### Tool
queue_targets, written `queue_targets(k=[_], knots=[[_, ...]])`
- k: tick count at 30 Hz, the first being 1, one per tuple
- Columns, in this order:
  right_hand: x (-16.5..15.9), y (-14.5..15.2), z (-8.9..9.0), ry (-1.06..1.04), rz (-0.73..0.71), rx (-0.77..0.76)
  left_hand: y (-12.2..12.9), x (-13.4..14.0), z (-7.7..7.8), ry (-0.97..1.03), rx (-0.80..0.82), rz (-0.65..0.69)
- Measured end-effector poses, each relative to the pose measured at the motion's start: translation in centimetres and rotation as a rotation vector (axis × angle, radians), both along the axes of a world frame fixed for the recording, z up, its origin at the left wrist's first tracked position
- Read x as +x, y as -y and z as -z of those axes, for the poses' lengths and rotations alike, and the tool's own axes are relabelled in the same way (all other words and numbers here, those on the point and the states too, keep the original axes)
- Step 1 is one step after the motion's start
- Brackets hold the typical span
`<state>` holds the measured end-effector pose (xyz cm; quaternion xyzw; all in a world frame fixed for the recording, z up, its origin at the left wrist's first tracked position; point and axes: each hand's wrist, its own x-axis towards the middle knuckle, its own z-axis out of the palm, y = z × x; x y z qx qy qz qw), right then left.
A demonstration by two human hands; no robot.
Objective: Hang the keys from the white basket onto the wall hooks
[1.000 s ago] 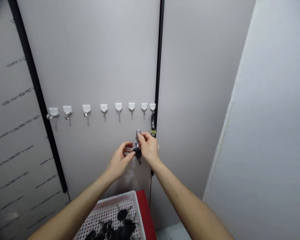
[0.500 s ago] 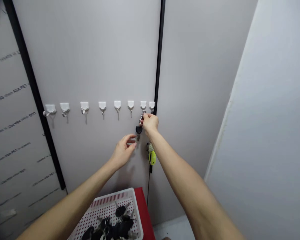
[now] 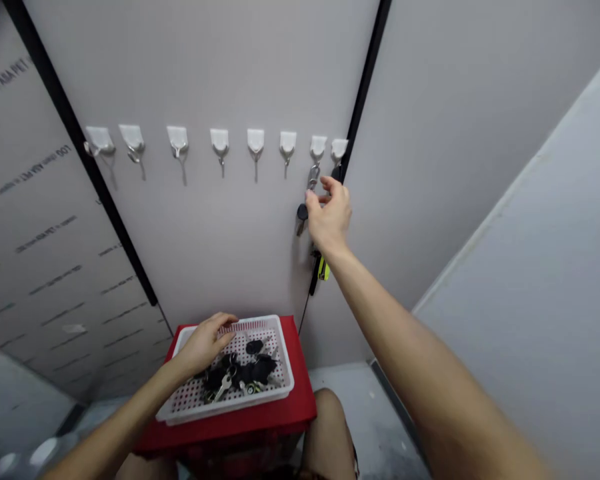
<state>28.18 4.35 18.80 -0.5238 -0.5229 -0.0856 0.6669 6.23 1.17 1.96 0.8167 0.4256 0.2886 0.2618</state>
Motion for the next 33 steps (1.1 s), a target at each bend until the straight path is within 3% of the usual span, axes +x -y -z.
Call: queue_targets(k=[2, 6, 8, 10, 13, 17, 22, 25, 28, 33], knots=[[-1.3, 2.2, 4.0, 0.181, -0.025, -0.066, 0.4, -0.8, 1.6, -0.097, -0.031, 0.011], [-4.6, 5.8, 13.3, 0.648, -0.465, -0.663, 0.9, -1.0, 3.7, -0.234, -0.075, 0.043], [-5.9, 6.4, 16.6, 0.777, -0.464, -0.874, 1.0, -0.6, 4.2, -0.265, -0.069, 0.042], [-6.8, 6.4, 18.6, 0.865, -0.37, -0.997, 1.0, -0.4, 4.4, -0.275, -0.067, 0.027], [-7.5, 5.9, 19.6, 0.885, -0.305, -1.055, 1.0, -0.5, 4.8, -0.265, -0.089, 0.015], [-7.4, 5.2, 18.8, 0.649, -0.432, -0.999, 1.0, -0.7, 4.6, -0.131, -0.139, 0.0], [-6.9, 4.6, 15.2, 0.161, -0.653, -0.859, 1.0, 0.7, 1.7, 0.245, -0.114, 0.029], [-6.8, 4.3, 12.5, -0.016, -0.72, -0.793, 0.6, 2.4, -0.7, 0.423, -0.199, 0.12], [-6.3, 4.0, 9.6, -0.084, -0.677, -0.661, -0.2, 4.1, -3.5, 0.552, -0.318, 0.167], [-4.3, 2.6, 2.9, -0.131, -0.547, -0.359, -2.1, 6.8, -10.8, 0.628, -0.336, 0.22]])
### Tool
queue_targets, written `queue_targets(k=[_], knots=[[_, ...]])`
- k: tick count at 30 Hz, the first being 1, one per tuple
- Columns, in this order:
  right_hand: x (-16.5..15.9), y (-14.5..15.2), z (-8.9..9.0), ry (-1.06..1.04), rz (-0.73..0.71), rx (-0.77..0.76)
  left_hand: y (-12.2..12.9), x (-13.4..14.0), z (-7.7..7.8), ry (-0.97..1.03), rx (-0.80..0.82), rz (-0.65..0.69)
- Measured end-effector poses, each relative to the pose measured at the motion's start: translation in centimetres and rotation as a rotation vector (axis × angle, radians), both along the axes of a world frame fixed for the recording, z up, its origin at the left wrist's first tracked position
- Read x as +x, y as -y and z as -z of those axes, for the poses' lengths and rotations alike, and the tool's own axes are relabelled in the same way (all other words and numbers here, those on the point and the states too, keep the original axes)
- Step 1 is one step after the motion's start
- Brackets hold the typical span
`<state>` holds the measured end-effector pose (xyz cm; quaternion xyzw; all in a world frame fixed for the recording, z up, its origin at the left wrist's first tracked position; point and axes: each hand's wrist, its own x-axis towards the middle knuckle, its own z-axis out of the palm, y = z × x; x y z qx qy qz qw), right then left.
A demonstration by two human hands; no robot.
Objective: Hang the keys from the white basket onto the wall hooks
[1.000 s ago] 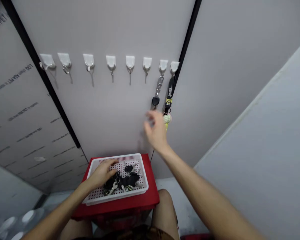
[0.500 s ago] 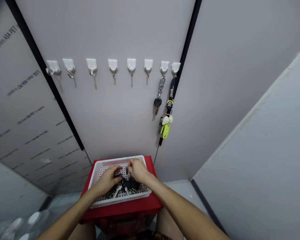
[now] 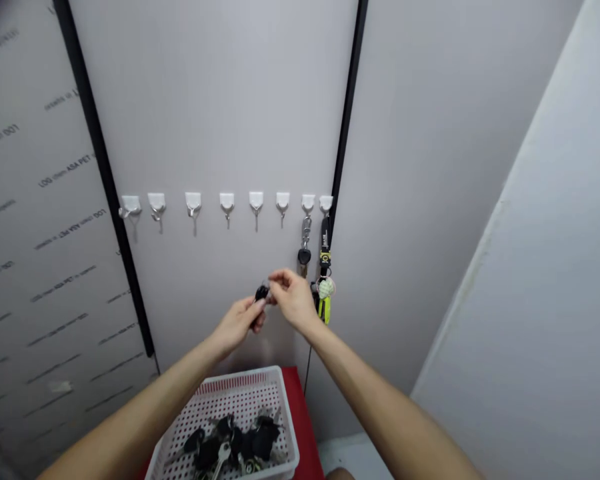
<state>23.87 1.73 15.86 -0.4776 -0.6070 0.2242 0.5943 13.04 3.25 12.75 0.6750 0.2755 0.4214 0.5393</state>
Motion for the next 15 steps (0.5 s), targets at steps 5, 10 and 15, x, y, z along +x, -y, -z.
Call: queue_targets(k=[5, 10, 15], knots=[[1.7, -2.4, -6.5, -0.053, 0.118, 0.22, -1.6, 2.4, -7.7, -0.019, 0.079, -0.093], [2.2, -4.8, -9.4, -0.103, 0.258, 0.249, -3.2, 4.0, -10.8, -0.08, 0.115, -0.217], [2.3, -5.9, -9.1, -0.02, 0.295, 0.147, -3.8, 4.0, -10.1, -0.162, 0.097, -0.267]])
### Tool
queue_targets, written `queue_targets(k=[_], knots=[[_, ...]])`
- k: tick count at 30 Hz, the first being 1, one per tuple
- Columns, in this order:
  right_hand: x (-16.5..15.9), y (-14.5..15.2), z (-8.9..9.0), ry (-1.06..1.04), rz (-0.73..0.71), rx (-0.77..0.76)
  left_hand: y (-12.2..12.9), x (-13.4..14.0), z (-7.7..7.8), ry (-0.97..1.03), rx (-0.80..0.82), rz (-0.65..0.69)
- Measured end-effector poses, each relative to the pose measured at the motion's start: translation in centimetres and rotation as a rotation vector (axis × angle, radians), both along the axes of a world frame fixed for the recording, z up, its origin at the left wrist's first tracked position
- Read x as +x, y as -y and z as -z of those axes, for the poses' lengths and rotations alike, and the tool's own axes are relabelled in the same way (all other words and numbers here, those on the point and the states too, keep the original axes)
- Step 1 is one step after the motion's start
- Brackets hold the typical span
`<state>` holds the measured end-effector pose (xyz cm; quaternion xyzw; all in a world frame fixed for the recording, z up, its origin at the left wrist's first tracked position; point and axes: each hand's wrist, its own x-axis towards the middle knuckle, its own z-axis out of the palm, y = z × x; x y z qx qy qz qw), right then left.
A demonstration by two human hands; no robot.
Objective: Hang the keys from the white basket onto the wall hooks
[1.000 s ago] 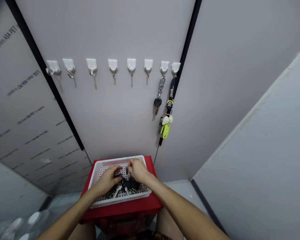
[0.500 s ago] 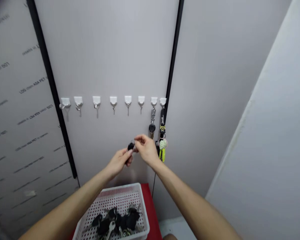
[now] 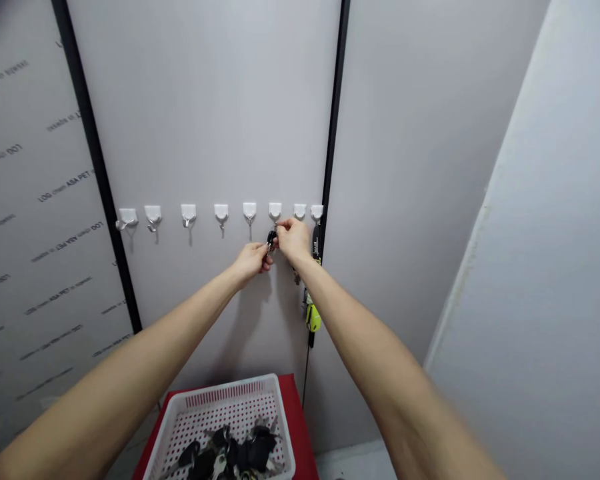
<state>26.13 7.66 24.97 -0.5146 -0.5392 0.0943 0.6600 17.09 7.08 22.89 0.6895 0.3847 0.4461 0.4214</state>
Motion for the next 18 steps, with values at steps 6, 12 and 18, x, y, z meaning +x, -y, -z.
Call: queue_targets(k=[6, 12, 18], knots=[[0.5, 1.7, 3.8, 0.087, 0.124, 0.116, 1.0, -3.9, 6.3, -0.043, -0.102, 0.048], [-3.1, 7.6, 17.1, 0.582, -0.375, -0.344, 4.0, -10.9, 18.9, -0.264, -0.202, 0.051], [-6.9, 9.8, 25.4, 0.904, -0.563, -0.603, 6.9, -13.7, 24.5, -0.512, -0.039, -0.001]])
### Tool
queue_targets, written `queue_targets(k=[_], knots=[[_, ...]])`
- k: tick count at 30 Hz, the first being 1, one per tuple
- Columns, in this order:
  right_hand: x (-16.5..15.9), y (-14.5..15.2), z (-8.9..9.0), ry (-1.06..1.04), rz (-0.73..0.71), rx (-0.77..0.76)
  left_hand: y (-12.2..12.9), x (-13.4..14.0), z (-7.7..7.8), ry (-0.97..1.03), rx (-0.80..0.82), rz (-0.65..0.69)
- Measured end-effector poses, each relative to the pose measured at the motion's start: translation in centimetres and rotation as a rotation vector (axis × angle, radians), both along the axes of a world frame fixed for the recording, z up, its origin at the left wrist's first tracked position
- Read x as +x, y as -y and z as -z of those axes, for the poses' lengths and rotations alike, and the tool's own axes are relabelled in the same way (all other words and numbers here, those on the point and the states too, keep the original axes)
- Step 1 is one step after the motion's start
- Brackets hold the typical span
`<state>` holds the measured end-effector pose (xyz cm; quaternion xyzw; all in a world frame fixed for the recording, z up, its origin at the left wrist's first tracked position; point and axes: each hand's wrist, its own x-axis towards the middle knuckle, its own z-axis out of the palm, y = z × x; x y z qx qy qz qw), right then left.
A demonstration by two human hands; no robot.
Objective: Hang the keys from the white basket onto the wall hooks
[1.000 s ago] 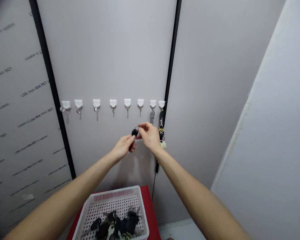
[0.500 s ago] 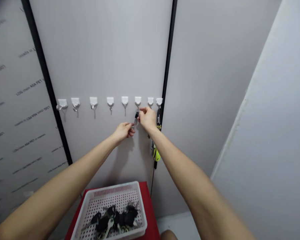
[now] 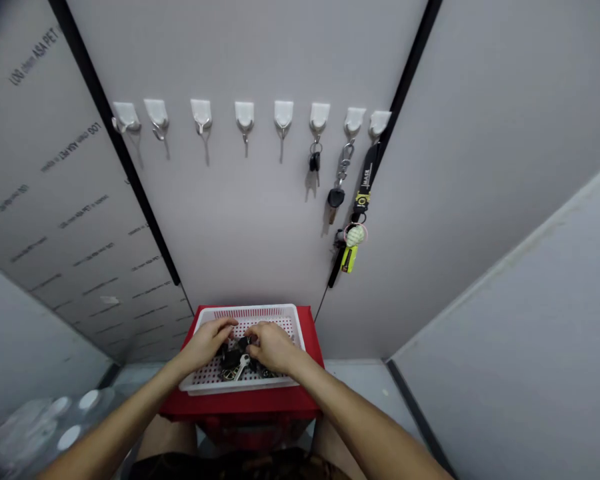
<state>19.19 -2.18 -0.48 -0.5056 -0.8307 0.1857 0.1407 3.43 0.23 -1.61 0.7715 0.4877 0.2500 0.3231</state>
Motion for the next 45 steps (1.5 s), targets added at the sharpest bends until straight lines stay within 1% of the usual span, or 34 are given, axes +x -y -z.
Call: queue_targets(k=[2, 5, 10, 13, 15, 17, 19, 21, 23, 26, 28, 30, 32, 36, 38, 39, 41, 43, 45], knots=[[-0.3, -0.3, 0.5, 0.053, -0.042, 0.001, 0.5, 0.0, 0.3, -0.091, 0.067, 0.038], [-0.2, -1.0, 0.7, 0.094, -0.053, -0.007, 0.8, 0.2, 0.3, -0.209, 0.074, 0.088], [0.9, -1.7, 1.2, 0.099, 0.038, 0.02, 0.9, 0.4, 0.5, -0.262, 0.084, 0.118], [1.3, -1.7, 1.4, 0.071, 0.068, -0.021, 1.0, 0.3, 0.7, -0.279, 0.086, 0.136], [1.2, -1.6, 1.5, 0.05, 0.113, -0.039, 1.1, 0.3, 0.7, -0.271, 0.07, 0.133], [0.9, -1.4, 1.3, -0.018, 0.163, -0.016, 1.3, 0.3, 0.6, -0.207, 0.05, 0.112], [0.6, -1.2, 0.5, -0.121, 0.192, 0.032, 1.4, 0.6, 0.2, -0.075, 0.043, 0.066], [0.3, -1.2, -1.1, -0.228, 0.177, 0.08, 1.3, 1.1, -0.5, 0.089, 0.023, 0.037], [0.2, -1.3, -3.2, -0.31, 0.115, 0.117, 1.0, 2.0, -1.5, 0.254, -0.021, 0.049], [0.6, -1.9, -6.8, -0.393, 0.057, 0.177, -0.1, 3.7, -3.8, 0.471, -0.076, 0.108], [1.1, -2.8, -9.4, -0.455, 0.076, 0.218, -1.1, 4.7, -6.2, 0.554, -0.066, 0.114], [1.6, -3.8, -12.3, -0.528, 0.106, 0.259, -2.3, 5.5, -9.3, 0.596, -0.028, 0.097], [2.0, -4.9, -15.5, -0.592, 0.143, 0.336, -3.4, 6.1, -12.9, 0.628, 0.027, 0.077], [2.2, -6.9, -21.7, -0.715, 0.23, 0.583, -5.4, 7.5, -20.2, 0.673, 0.176, 0.022], [2.3, -7.7, -24.0, -0.759, 0.267, 0.685, -6.2, 8.2, -23.0, 0.69, 0.215, -0.008], [2.4, -8.1, -24.8, -0.773, 0.284, 0.72, -6.6, 8.5, -24.1, 0.682, 0.229, -0.026], [2.6, -8.9, -25.9, -0.785, 0.327, 0.77, -7.3, 9.1, -25.5, 0.63, 0.26, -0.067], [2.8, -9.7, -26.2, -0.773, 0.385, 0.775, -7.9, 9.5, -25.9, 0.555, 0.283, -0.111], [3.0, -10.4, -25.9, -0.737, 0.454, 0.744, -8.5, 9.8, -25.7, 0.486, 0.285, -0.141]])
